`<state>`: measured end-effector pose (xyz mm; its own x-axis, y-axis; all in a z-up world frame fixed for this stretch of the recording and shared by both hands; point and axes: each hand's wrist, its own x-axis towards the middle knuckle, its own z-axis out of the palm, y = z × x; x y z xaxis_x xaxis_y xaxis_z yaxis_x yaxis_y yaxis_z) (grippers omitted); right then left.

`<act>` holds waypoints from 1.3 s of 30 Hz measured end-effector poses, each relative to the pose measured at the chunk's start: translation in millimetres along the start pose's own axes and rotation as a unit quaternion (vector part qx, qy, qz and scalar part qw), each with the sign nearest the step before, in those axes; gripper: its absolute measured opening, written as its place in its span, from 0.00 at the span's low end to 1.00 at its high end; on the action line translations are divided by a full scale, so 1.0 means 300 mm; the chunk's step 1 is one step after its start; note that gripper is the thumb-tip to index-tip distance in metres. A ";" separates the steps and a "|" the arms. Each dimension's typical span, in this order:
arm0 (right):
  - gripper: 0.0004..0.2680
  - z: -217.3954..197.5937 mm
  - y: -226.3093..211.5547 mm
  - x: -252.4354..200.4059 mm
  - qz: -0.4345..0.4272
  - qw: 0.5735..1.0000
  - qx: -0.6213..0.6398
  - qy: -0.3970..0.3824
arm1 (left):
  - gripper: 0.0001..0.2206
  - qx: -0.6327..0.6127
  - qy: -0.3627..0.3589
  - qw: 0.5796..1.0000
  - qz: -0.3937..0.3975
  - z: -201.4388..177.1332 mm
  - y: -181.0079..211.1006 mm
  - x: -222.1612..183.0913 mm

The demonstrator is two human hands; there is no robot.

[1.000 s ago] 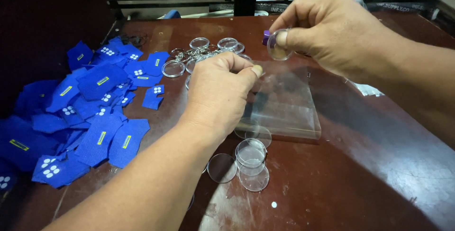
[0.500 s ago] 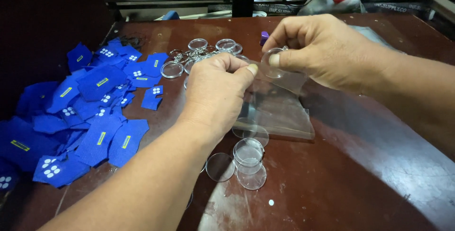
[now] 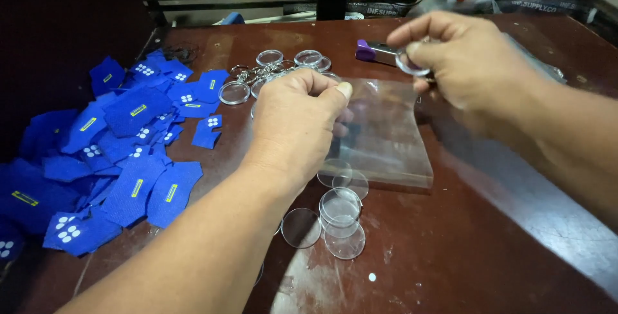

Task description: Placing small clear plastic discs and metal keychains into a plastic bag for packaging.

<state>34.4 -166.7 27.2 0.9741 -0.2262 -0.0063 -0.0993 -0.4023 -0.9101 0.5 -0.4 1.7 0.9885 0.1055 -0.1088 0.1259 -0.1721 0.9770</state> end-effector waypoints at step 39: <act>0.14 -0.037 0.141 -0.081 -0.048 0.994 0.102 -0.001 | 0.07 0.019 0.048 0.999 0.011 0.028 -0.016 -0.007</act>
<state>4.4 -188.0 -6.5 0.9774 -0.1944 0.0834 0.0366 -0.2329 -0.9718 -1.4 -8.1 -4.3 0.9784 0.1951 -0.0680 0.1098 -0.2124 0.9710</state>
